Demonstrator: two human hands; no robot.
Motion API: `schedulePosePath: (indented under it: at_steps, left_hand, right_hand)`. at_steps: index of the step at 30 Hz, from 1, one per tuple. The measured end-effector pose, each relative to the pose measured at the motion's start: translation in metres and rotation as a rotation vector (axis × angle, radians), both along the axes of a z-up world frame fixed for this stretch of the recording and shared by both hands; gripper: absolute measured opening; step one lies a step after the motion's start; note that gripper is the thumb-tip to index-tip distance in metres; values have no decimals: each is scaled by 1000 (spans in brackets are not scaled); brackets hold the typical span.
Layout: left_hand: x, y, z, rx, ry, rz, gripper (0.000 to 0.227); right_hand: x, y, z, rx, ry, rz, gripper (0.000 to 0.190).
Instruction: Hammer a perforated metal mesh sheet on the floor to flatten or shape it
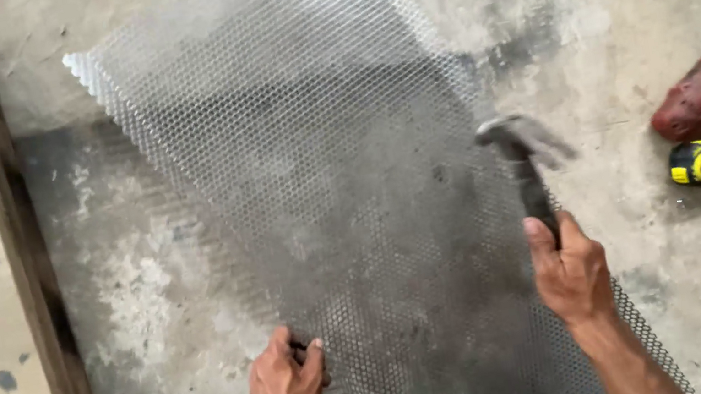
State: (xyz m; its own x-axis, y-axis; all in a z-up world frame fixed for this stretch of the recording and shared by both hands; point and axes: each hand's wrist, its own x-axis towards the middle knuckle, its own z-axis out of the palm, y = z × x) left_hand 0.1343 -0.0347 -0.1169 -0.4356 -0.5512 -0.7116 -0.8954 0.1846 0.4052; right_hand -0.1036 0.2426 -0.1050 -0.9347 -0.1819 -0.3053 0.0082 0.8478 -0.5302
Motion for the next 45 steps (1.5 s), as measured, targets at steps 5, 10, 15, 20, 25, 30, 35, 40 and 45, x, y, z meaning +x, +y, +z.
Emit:
schedulePosePath:
  at_steps: [5, 10, 15, 20, 25, 30, 35, 40, 45]
  left_hand:
    - [1, 3, 0, 17, -23, 18, 23]
    - [9, 3, -13, -34, 11, -30, 26]
    - [21, 8, -31, -125, 49, -86, 29]
    - [13, 6, -24, -39, -79, -101, 33]
    - [10, 9, -10, -64, -40, -58, 28]
    - [22, 14, -30, -106, -18, -97, 29]
    - [32, 17, -46, -195, 92, -161, 36]
    - [21, 16, -30, -79, -7, -39, 23]
    - [19, 17, -36, -52, -121, -21, 26]
  right_hand:
    - [-17, -15, -9, 49, 75, 83, 38]
    - [-32, -29, -26, 11, -2, 62, 49]
    - [-51, -62, -2, -58, 32, 63, 40]
    - [-73, -77, -15, 143, 89, 140, 52]
    - [-83, -96, -14, 109, -53, 148, 40]
    - [-88, -98, -23, -68, 82, 166, 46]
    - [-98, -109, -26, 105, 108, 152, 45]
    - [-104, -128, -27, -39, 53, 243, 34]
    - [-117, -141, -30, -133, 145, 248, 45]
